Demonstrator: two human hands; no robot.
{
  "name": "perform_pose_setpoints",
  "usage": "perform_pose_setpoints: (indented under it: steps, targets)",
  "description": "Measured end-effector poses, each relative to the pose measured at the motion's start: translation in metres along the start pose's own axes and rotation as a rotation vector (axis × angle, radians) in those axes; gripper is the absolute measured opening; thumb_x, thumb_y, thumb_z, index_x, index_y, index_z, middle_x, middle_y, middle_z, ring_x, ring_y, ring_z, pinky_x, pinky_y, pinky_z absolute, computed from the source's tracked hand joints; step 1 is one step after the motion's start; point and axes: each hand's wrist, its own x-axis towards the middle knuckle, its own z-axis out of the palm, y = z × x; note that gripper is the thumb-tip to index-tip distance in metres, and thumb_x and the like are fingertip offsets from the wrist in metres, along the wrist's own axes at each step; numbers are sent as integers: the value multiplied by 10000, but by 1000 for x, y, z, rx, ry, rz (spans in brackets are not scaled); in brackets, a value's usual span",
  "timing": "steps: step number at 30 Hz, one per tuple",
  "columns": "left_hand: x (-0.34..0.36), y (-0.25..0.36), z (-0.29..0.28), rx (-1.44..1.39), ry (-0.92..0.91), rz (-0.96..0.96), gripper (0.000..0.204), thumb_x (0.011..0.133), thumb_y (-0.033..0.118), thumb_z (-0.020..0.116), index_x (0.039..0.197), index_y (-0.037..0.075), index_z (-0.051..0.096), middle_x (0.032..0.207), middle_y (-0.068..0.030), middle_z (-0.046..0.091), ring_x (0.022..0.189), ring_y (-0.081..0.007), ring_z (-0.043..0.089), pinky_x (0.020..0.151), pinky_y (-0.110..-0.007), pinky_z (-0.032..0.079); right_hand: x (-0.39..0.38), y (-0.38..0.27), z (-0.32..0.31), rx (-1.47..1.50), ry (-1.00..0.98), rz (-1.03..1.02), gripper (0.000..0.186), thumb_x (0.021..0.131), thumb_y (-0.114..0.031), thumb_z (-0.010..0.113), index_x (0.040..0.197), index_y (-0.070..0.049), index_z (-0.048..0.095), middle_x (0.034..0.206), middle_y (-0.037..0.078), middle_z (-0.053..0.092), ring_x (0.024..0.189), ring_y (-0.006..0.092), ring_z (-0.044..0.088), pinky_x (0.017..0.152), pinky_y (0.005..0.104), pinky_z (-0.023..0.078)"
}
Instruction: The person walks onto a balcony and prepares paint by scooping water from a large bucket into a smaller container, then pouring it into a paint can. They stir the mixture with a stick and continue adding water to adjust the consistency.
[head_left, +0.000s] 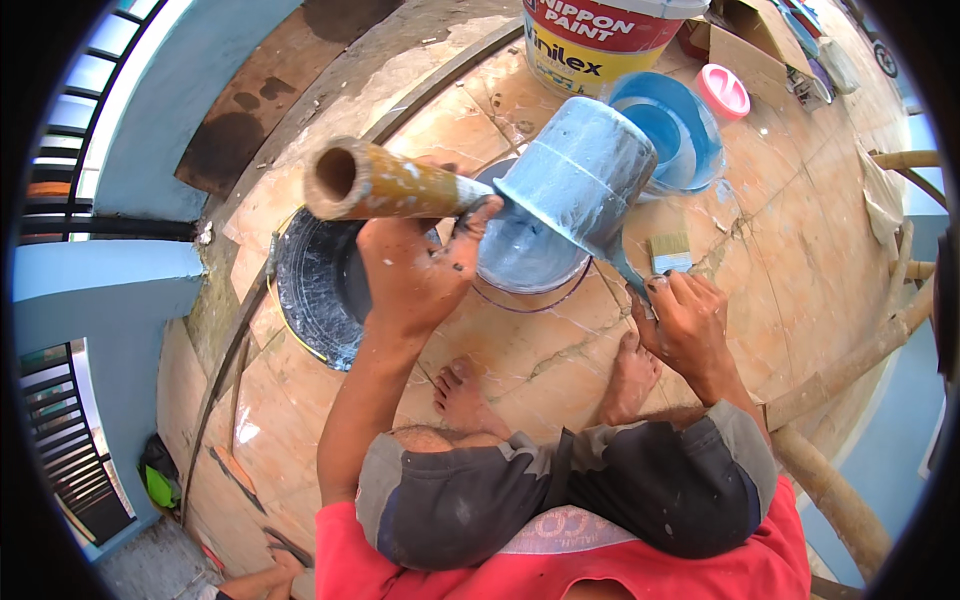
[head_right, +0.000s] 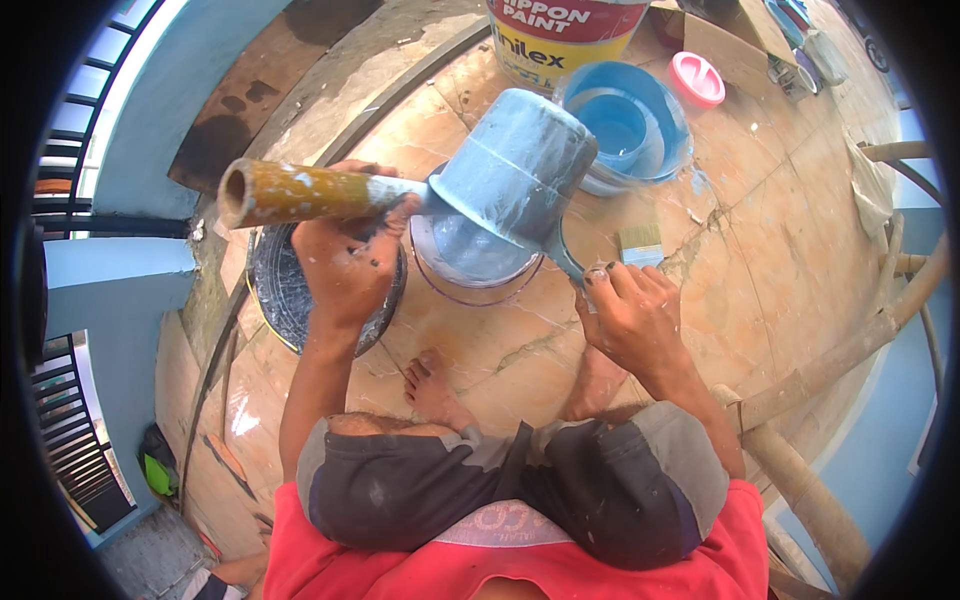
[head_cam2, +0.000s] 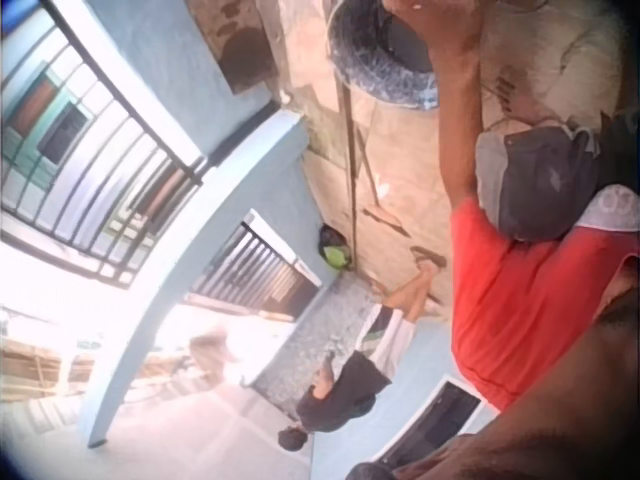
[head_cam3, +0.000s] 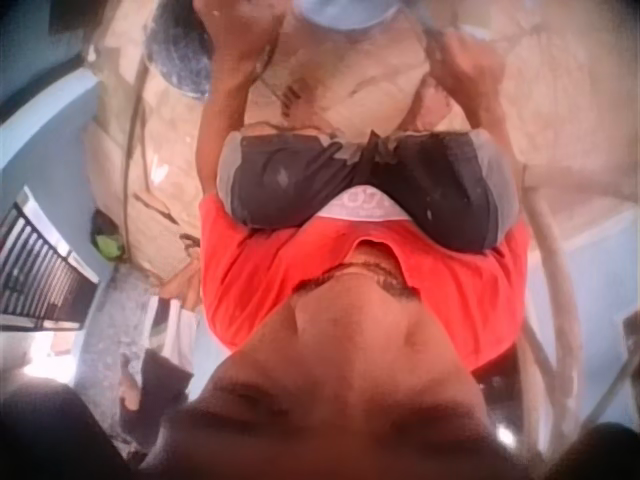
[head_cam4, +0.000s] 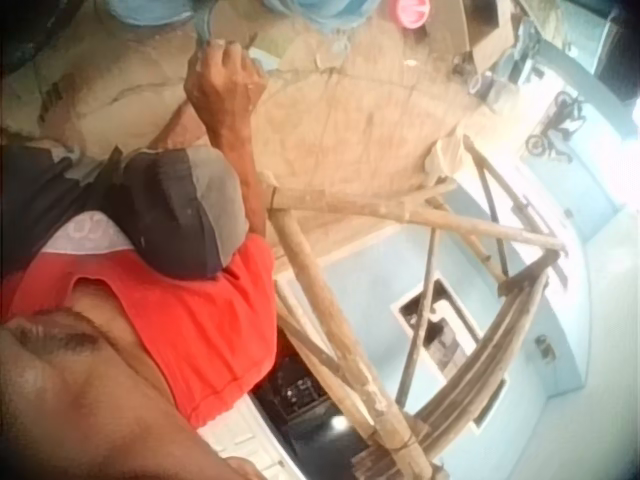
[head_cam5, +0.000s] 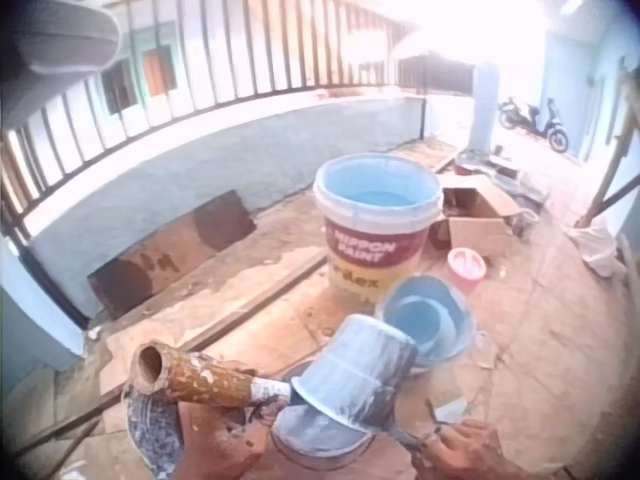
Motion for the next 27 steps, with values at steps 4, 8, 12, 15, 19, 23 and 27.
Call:
perform_pose_setpoints:
  steps: [4,8,12,15,19,23,27]
  targets:
    - [-11,9,-7,-94,57,-101,346,853,57,875,1121,-51,684,1014,-138,769,860,-200,761,775,-323,610,-2,2,-4,-2,7,9,217,758,-103,843,884,-38,679,715,79,574,625,284,596,572,405,447]
    - [-17,11,-7,-191,-74,-154,400,893,18,829,1225,-65,621,1095,-151,752,994,-203,738,878,-326,601,-6,8,-3,-20,8,25,223,740,-112,843,873,-60,671,731,57,569,661,253,617,589,390,466]
    - [-5,2,12,-226,-38,-140,384,895,7,834,1213,-75,634,1112,-151,749,1044,-185,720,932,-329,588,0,9,-1,-18,56,12,212,737,-97,836,862,-65,668,716,48,549,635,243,614,557,385,467]
    - [-1,-4,17,-179,21,-80,394,885,25,856,1202,-78,645,1097,-154,756,1001,-178,723,875,-334,604,2,16,-1,28,80,29,182,779,-78,828,880,-54,679,734,60,582,596,258,612,516,392,459]
    - [1,-14,8,-72,78,-20,372,871,85,869,1152,-40,659,976,-138,768,883,-195,750,773,-332,610,13,13,-24,264,123,104,162,823,-47,838,876,-17,688,739,87,640,580,245,619,513,369,448]
    - [6,-11,-3,-37,157,-32,355,854,122,875,1104,-4,658,879,-129,769,801,-224,772,733,-335,612,22,11,-47,309,179,185,178,815,-8,858,849,19,685,703,108,647,580,229,598,547,345,439]
    - [-1,-10,-12,-37,118,-118,398,878,114,879,1176,-39,665,995,-141,787,894,-173,770,782,-309,625,24,16,-59,327,196,206,211,822,-32,865,859,42,671,700,93,614,586,201,559,591,324,431]
